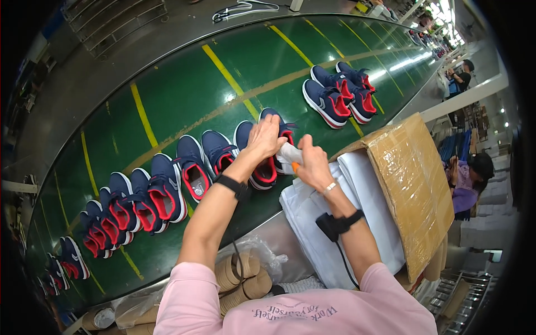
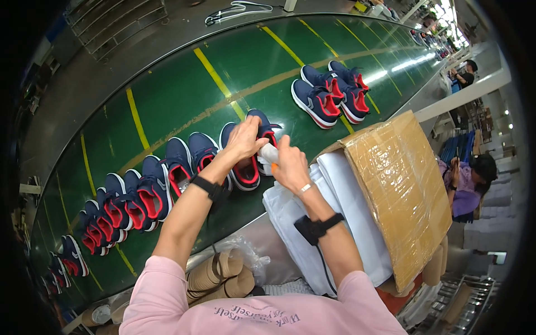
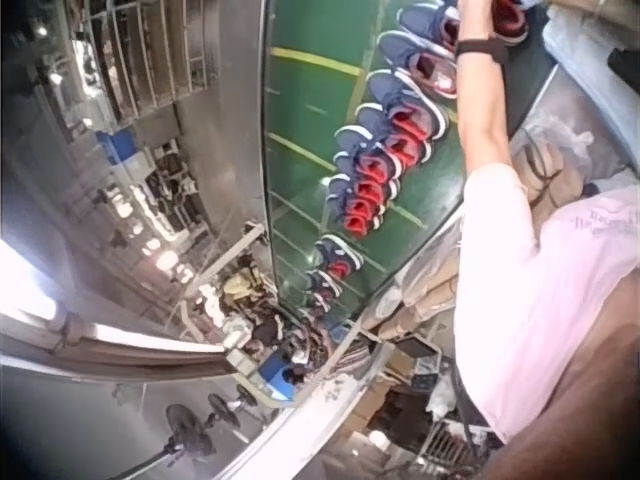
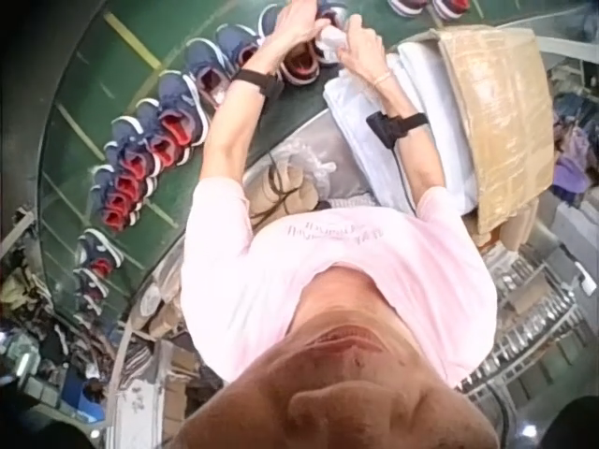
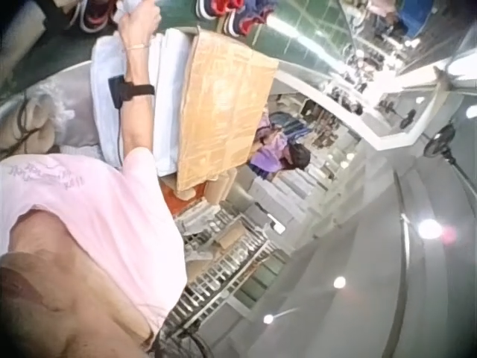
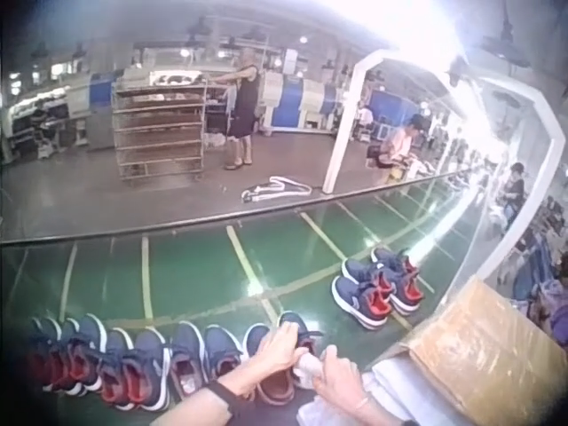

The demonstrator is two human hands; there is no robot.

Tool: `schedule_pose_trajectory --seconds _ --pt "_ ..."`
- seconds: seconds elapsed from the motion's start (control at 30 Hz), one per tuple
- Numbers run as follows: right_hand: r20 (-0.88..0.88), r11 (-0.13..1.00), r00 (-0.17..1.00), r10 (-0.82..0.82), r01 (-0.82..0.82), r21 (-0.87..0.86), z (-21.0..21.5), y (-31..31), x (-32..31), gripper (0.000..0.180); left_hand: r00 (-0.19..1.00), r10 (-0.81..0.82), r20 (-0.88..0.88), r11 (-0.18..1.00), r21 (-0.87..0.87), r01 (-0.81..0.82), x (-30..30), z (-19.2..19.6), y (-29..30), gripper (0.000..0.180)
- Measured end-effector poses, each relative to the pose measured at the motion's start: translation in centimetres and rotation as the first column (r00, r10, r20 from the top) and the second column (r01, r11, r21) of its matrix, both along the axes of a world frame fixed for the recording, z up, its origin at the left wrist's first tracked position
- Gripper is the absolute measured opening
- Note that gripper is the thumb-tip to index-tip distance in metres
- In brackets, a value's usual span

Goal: Insert cardboard and plastic shoe trees into shoes on a conveyor belt in a factory.

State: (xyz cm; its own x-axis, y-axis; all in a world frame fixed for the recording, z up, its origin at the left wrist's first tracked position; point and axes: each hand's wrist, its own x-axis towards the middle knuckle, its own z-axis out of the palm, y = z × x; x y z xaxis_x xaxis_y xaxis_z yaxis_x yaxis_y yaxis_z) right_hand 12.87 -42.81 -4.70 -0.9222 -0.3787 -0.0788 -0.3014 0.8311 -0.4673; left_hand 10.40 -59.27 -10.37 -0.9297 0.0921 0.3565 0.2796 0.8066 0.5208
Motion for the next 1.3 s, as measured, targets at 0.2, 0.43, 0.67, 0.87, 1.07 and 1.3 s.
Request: schedule_pose_trajectory --seconds 0.2,0.43,0.67,0.87,1.07,1.3 --pt "0.016 0.999 0.999 0.041 -0.041 -0.011 -3.1 0.2 -3.3 0.038 0.975 0.075 0.207 0.985 0.136 -0.104 -1.5 -2.4 -0.8 0.030" --pt "0.088 0.954 0.992 0.085 -0.107 0.280 -3.3 -2.0 -4.0 0.053 0.972 -0.003 0.236 0.976 0.211 -0.049 -0.1 -2.4 0.6 0.028" --pt "-0.010 0.919 0.977 0.215 -0.199 0.340 -7.4 1.0 -6.9 0.022 1.000 -0.004 0.020 0.982 0.187 0.000 0.9 -3.6 1.2 0.022" --pt "-0.217 0.855 0.969 0.119 0.011 0.519 -9.6 -0.7 -8.0 0.017 0.999 -0.025 -0.047 0.998 0.064 0.028 0.9 -3.0 1.0 0.024" --pt "-0.328 0.840 0.885 0.331 -0.118 0.530 0.1 -3.6 -2.9 0.021 0.997 -0.033 0.073 0.963 0.268 0.013 6.4 4.6 -3.0 0.051" --pt "0.329 0.713 0.660 0.675 -0.470 -0.520 4.2 1.4 16.0 0.013 0.963 -0.138 0.232 0.961 0.268 0.073 22.6 14.0 -5.7 0.017"
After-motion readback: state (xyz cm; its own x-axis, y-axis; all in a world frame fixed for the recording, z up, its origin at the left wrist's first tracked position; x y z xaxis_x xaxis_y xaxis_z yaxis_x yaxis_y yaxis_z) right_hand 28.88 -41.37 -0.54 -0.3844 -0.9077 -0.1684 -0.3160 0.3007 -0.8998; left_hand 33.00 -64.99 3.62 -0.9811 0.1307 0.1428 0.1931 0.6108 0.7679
